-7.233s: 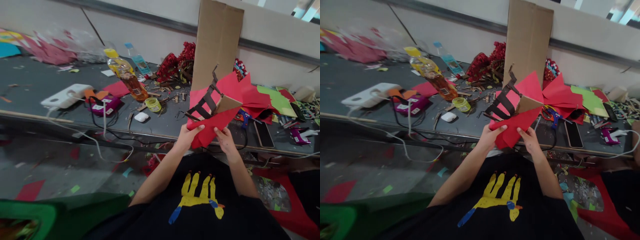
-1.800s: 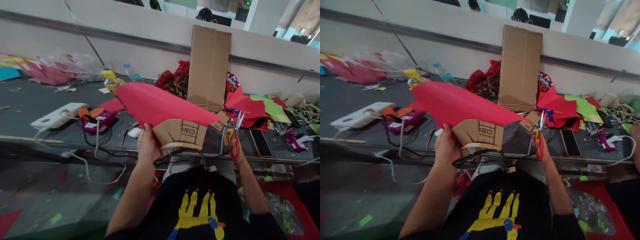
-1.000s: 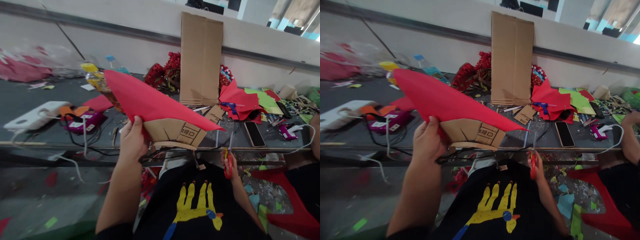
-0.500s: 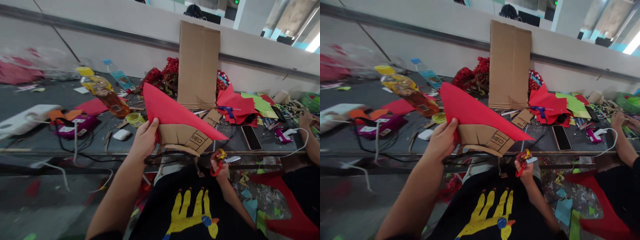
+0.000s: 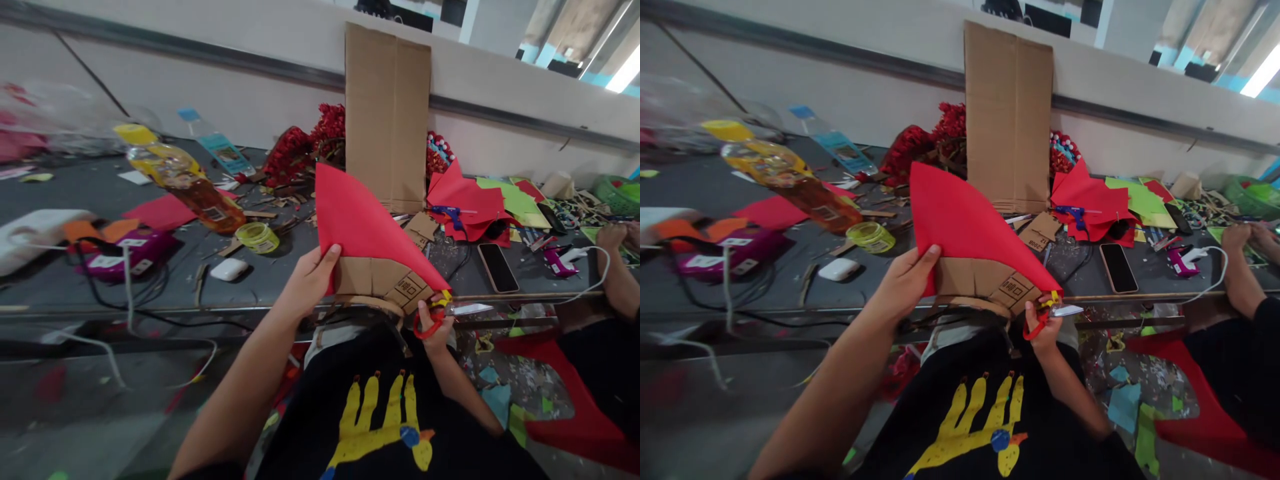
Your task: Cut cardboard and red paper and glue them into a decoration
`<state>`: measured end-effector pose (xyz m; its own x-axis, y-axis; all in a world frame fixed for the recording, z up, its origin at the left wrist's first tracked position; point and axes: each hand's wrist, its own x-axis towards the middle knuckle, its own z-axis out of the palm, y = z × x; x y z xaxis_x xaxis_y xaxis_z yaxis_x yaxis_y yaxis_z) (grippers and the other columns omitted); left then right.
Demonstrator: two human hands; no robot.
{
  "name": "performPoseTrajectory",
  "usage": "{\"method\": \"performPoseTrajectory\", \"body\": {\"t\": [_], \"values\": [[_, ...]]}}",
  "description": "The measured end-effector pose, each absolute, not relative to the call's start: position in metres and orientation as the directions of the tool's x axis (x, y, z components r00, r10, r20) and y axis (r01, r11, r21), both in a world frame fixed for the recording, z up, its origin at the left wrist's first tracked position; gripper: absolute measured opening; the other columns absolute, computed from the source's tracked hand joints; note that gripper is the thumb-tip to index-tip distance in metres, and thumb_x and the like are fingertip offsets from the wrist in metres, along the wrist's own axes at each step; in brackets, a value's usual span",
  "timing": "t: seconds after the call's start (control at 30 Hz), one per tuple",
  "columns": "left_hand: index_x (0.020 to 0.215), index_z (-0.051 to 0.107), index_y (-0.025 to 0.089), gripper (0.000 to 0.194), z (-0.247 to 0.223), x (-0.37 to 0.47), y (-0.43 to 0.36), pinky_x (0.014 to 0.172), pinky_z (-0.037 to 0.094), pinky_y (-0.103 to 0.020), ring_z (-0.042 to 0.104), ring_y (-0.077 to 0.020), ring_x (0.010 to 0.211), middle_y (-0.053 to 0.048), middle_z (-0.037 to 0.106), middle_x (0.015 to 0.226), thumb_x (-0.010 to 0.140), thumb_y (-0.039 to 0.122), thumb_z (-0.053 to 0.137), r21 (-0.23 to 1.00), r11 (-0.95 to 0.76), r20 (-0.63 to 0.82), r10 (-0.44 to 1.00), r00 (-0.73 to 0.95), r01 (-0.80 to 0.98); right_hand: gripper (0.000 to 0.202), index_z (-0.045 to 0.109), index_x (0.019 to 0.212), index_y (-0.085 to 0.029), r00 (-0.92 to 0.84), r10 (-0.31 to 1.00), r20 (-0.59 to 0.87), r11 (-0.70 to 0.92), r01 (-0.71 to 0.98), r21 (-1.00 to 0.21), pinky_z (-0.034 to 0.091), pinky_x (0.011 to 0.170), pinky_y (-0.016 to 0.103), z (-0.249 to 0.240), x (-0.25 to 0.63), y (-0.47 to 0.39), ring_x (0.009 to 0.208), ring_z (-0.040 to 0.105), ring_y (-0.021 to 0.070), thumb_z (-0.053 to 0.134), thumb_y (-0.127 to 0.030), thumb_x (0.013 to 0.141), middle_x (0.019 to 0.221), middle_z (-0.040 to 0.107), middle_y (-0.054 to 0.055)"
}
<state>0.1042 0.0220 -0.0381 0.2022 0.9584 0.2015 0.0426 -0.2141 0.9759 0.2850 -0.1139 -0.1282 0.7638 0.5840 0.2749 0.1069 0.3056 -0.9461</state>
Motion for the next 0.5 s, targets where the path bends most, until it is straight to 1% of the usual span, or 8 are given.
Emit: {"method": "performPoseTrajectory", "body": {"t": [0.1, 0.17, 0.23, 0.3, 0.37, 0.4, 0.43, 0.5], "values": [[0.09, 0.066, 0.016, 0.059, -0.031, 0.106, 0.023, 0.075, 0.052, -0.037, 0.062, -0.0262, 0.085, -0.007, 0.069, 0.085, 0.077, 0.072, 0.05, 0.932, -0.314, 0.271, 0.935, 0.227, 0.181, 0.037, 0.044, 0.078, -0.022, 0.789, 0.568, 0.234, 0.28, 0.083, -0.956, 0.047, 0.06, 0.024, -0.123, 0.285, -0.112, 0.063, 0.053, 0.0093, 0.073, -0.042, 0.066, 0.074, 0.052, -0.003], [0.1, 0.065, 0.016, 0.057, -0.022, 0.106, 0.021, 0.08, 0.052, -0.039, 0.063, -0.0268, 0.091, -0.009, 0.069, 0.092, 0.083, 0.067, 0.045, 0.875, -0.39, 0.328, 0.913, 0.241, 0.287, 0.037, 0.044, 0.079, -0.022, 0.815, 0.546, 0.194, 0.276, 0.044, -0.96, 0.046, 0.059, 0.023, -0.116, 0.287, -0.109, 0.062, 0.051, 0.009, 0.073, -0.041, 0.066, 0.073, 0.052, -0.004], [0.108, 0.063, 0.017, 0.048, -0.013, 0.103, 0.013, 0.089, 0.049, -0.041, 0.062, -0.0261, 0.099, -0.01, 0.068, 0.103, 0.087, 0.057, 0.047, 0.774, -0.507, 0.47, 0.862, 0.191, 0.38, 0.039, 0.043, 0.081, -0.022, 0.855, 0.495, 0.156, 0.289, 0.007, -0.957, 0.045, 0.059, 0.023, -0.107, 0.289, -0.104, 0.063, 0.051, 0.0091, 0.073, -0.041, 0.065, 0.074, 0.052, -0.004], [0.109, 0.063, 0.018, 0.036, -0.008, 0.099, -0.001, 0.097, 0.045, -0.04, 0.06, -0.024, 0.106, -0.01, 0.066, 0.11, 0.089, 0.044, 0.051, 0.645, -0.629, 0.665, 0.742, 0.085, 0.434, 0.039, 0.042, 0.083, -0.023, 0.887, 0.441, 0.14, 0.317, -0.008, -0.948, 0.045, 0.059, 0.023, -0.097, 0.291, -0.099, 0.064, 0.051, 0.0096, 0.072, -0.042, 0.066, 0.076, 0.052, -0.004], [0.104, 0.065, 0.019, 0.024, -0.01, 0.095, -0.02, 0.094, 0.046, -0.035, 0.061, -0.0204, 0.102, -0.009, 0.067, 0.106, 0.09, 0.033, 0.051, 0.577, -0.697, 0.774, 0.633, -0.012, 0.425, 0.038, 0.041, 0.084, -0.024, 0.909, 0.389, 0.148, 0.357, -0.001, -0.934, 0.045, 0.059, 0.024, -0.089, 0.292, -0.095, 0.065, 0.051, 0.0101, 0.071, -0.041, 0.068, 0.077, 0.051, -0.004], [0.101, 0.066, 0.019, 0.021, -0.013, 0.094, -0.029, 0.089, 0.049, -0.032, 0.063, -0.018, 0.095, -0.007, 0.069, 0.099, 0.092, 0.029, 0.049, 0.592, -0.704, 0.771, 0.636, -0.024, 0.392, 0.037, 0.041, 0.084, -0.024, 0.914, 0.375, 0.153, 0.377, 0.0, -0.926, 0.045, 0.059, 0.024, -0.085, 0.292, -0.093, 0.065, 0.051, 0.0103, 0.07, -0.04, 0.069, 0.078, 0.051, -0.004], [0.097, 0.066, 0.02, 0.021, -0.018, 0.094, -0.038, 0.082, 0.05, -0.028, 0.065, -0.0158, 0.085, -0.005, 0.069, 0.091, 0.092, 0.027, 0.047, 0.638, -0.687, 0.732, 0.681, 0.0, 0.348, 0.036, 0.04, 0.085, -0.024, 0.917, 0.367, 0.155, 0.394, -0.002, -0.919, 0.045, 0.06, 0.024, -0.083, 0.292, -0.092, 0.066, 0.051, 0.0103, 0.07, -0.039, 0.07, 0.079, 0.051, -0.003], [0.089, 0.067, 0.019, 0.022, -0.029, 0.101, -0.05, 0.071, 0.05, -0.025, 0.064, -0.0137, 0.071, -0.002, 0.069, 0.081, 0.093, 0.027, 0.047, 0.753, -0.603, 0.586, 0.797, 0.148, 0.263, 0.034, 0.04, 0.086, -0.025, 0.919, 0.366, 0.149, 0.418, -0.019, -0.908, 0.046, 0.061, 0.023, -0.081, 0.29, -0.092, 0.069, 0.052, 0.0103, 0.069, -0.037, 0.071, 0.084, 0.052, -0.003]]}}
